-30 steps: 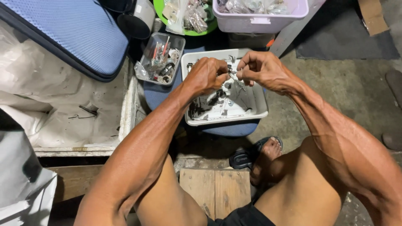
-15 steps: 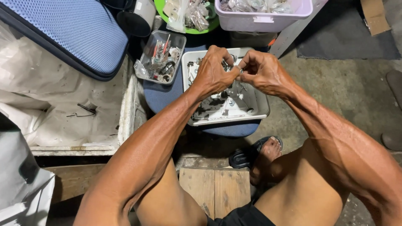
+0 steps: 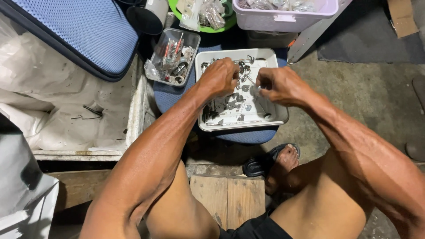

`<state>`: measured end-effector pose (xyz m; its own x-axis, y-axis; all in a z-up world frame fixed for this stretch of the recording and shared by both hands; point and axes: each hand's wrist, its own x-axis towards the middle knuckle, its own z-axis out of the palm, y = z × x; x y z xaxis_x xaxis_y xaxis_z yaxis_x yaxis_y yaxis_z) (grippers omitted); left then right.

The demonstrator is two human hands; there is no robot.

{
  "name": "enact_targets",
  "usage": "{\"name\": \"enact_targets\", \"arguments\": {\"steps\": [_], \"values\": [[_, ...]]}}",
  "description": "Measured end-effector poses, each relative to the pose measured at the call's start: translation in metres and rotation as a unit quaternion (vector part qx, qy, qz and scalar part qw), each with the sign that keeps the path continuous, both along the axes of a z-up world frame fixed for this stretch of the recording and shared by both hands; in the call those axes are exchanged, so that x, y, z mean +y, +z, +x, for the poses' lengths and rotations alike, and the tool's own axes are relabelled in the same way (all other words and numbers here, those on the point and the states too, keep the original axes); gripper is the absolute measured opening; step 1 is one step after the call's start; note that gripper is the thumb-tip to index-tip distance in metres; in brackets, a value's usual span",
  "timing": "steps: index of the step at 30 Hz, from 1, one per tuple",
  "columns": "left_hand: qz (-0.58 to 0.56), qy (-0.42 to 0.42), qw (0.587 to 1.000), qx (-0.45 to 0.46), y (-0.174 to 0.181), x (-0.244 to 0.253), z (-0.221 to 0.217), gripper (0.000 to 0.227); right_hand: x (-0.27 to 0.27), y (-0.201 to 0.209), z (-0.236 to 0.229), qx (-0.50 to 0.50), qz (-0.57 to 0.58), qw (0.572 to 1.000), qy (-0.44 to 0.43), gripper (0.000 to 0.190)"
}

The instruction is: Sorting and inspecting small metal components in a white tray

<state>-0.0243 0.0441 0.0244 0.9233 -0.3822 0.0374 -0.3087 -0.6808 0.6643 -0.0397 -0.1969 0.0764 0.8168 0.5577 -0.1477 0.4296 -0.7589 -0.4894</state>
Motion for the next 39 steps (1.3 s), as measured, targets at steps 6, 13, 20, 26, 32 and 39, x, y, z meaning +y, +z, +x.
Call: {"name": "enact_targets", "arguments": {"steps": [6,13,20,26,32,39], "values": [[0.135,0.003,0.991,0.010,-0.041,0.013,0.023,0.009,0.009,-0.006,-0.002,-0.102,0.006,0.988,0.120,0.025],[0.182,0.017,0.981,0.057,-0.047,0.012,0.027,0.022,0.035,0.005,-0.029,-0.066,-0.063,0.977,0.191,0.027],[0.149,0.037,0.988,-0.013,-0.037,0.010,0.020,0.016,0.009,-0.018,-0.007,-0.035,0.024,0.983,0.180,0.020],[0.161,0.047,0.985,-0.037,-0.027,-0.002,0.025,0.009,-0.005,0.017,-0.008,-0.048,0.096,0.988,0.107,0.013],[0.103,0.063,0.992,0.025,-0.006,-0.005,0.021,0.011,-0.017,0.026,-0.012,-0.008,0.136,0.991,0.009,0.016],[-0.140,0.096,0.979,0.116,0.052,-0.010,-0.013,0.008,-0.005,0.047,-0.022,0.062,0.259,0.964,-0.011,0.017]]}}
